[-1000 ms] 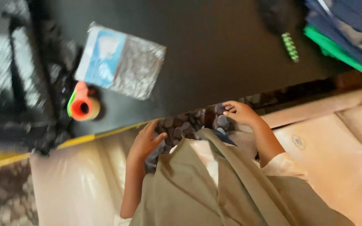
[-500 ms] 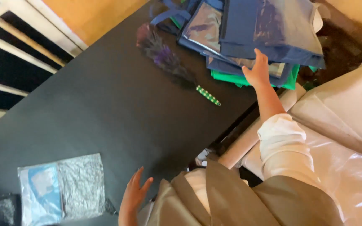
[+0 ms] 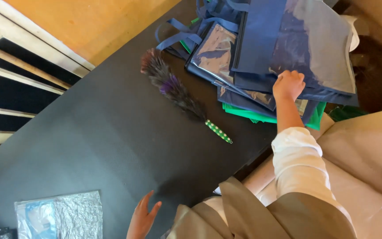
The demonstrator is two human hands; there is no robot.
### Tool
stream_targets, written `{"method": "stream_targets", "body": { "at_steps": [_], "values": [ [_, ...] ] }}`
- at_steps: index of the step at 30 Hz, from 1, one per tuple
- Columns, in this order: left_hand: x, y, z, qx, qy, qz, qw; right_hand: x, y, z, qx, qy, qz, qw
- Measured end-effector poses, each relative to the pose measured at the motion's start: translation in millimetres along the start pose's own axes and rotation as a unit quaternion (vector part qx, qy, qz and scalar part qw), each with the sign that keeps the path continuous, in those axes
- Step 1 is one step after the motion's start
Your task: The person dusts a blue tote bag with a feather duster, then places a plastic-wrapped pillow inside. They add a small packaged item to the bag's clear window and dust the exterior again before closing the bag.
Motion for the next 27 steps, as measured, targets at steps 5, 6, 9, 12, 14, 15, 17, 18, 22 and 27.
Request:
{"method": "stream_targets", "body": {
  "at_steps": [5, 6, 9, 12, 14, 15, 17, 18, 22, 27],
  "values": [
    [50.4, 1.0, -21.5, 0.016, 0.003, 0.057, 0.998, -19.0, -30.2, -52.0, 0.224, -0.077, 0.024, 0.971],
    [53.0, -4.3, -22.3, 0.032, 0.019, 0.102, 0.994, -25.2, -36.4, -67.2, 0.28, -0.135, -0.007, 0.95],
    [75.1, -13.7, -28.8, 0.047, 0.114, 0.191, 0.974, -116.3, -35.0, -165.2, 0.314, -0.275, -0.069, 0.906],
    [123.9, 15.0, -48.7, -0.061, 0.289, 0.357, 0.886, -255.2, 13.5, -249.6, 0.142, -0.493, -0.05, 0.857],
    [141.9, 22.7, -50.2, -0.09, 0.324, 0.39, 0.857, -339.1, 83.8, -254.3, 0.097, -0.553, -0.161, 0.811],
    [149.8, 27.9, -53.0, -0.119, 0.357, 0.423, 0.824, -385.8, 121.5, -259.2, 0.052, -0.603, -0.268, 0.75],
    [117.5, 15.3, -48.0, -0.08, 0.38, 0.368, 0.845, -433.5, 194.2, -260.6, -0.109, -0.762, -0.275, 0.576],
    [98.8, 8.5, -45.8, -0.041, 0.402, 0.313, 0.859, -460.0, 235.9, -264.1, -0.263, -0.857, -0.262, 0.357],
    [-11.8, -25.2, -44.2, 0.082, 0.461, 0.136, 0.873, -410.7, 221.4, -326.3, -0.2, -0.789, -0.352, 0.463],
    [-177.6, -49.6, -116.5, 0.123, 0.378, 0.042, 0.916, -337.8, 203.3, -314.8, 0.031, -0.615, -0.399, 0.68]
  ]
}}
Point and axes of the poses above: each hand's wrist, its own y-axis away from the middle knuckle, its own z-axis out of the palm, x = y × z, the point moved 3 cm from there along -y, towards the middle knuckle, and after that the axes turned 15 degrees about -z, right-handed, at the moved point
